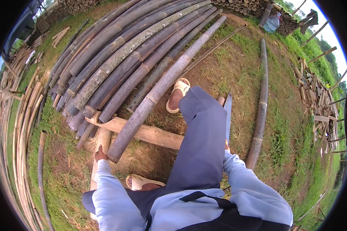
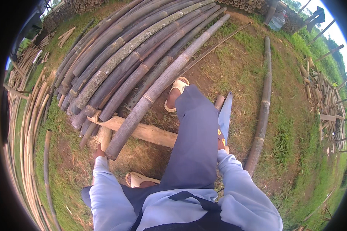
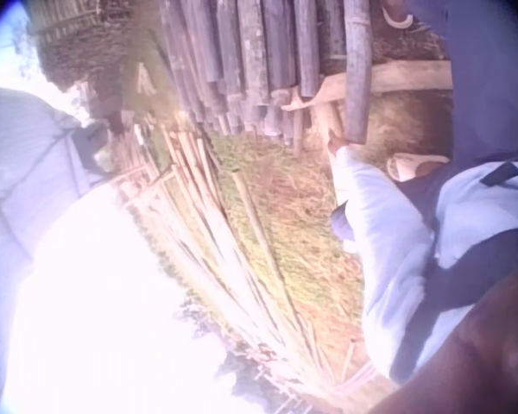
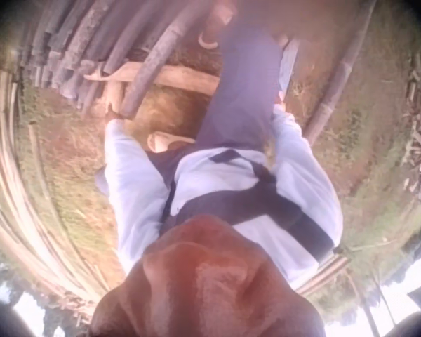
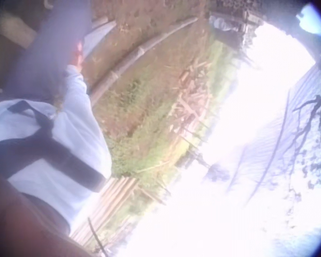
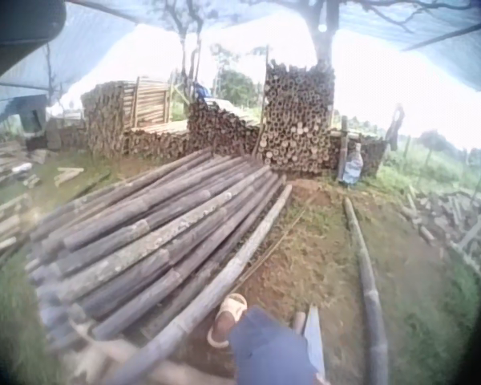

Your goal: The person uses a hand saw to cut a long bamboo pole into shorter sections. The bamboo is positioned on a wooden support, and the person repeatedly saws through the pole, creating multiple cut pieces that fall to the ground.

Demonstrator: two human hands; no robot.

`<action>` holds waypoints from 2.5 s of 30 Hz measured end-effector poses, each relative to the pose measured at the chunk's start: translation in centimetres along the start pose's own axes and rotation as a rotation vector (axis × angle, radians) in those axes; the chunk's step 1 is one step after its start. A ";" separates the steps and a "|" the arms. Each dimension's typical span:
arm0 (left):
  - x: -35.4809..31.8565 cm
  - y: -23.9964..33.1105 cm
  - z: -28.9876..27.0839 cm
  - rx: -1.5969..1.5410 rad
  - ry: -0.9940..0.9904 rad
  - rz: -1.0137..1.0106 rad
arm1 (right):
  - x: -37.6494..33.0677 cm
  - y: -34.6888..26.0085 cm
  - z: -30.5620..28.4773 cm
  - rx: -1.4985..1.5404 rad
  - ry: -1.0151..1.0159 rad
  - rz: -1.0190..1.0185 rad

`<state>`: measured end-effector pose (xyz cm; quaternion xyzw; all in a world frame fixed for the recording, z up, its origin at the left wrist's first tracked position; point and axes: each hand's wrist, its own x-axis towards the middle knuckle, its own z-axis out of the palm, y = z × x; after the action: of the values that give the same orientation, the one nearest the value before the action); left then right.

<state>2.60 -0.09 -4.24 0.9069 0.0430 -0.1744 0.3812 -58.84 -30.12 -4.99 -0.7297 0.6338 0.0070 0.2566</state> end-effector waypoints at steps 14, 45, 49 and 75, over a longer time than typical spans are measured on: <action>-4.6 1.2 0.7 -0.863 -0.491 -0.424 | 16.3 -30.2 -20.1 0.685 0.086 -0.226; -30.0 10.9 -8.3 -0.510 0.301 0.548 | 25.0 -34.6 -10.3 1.433 -0.274 0.083; -30.6 8.7 -9.1 -0.559 0.328 0.470 | 22.3 -37.8 -10.9 1.382 -0.269 -0.024; 2.7 -3.4 -12.4 -0.224 0.423 -0.098 | 17.5 -27.4 -18.6 0.874 -0.081 -0.400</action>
<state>7.95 10.89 0.53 0.8721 0.1850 0.0066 0.4529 -35.80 -51.59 15.33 -0.6604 0.4139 -0.2809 0.5600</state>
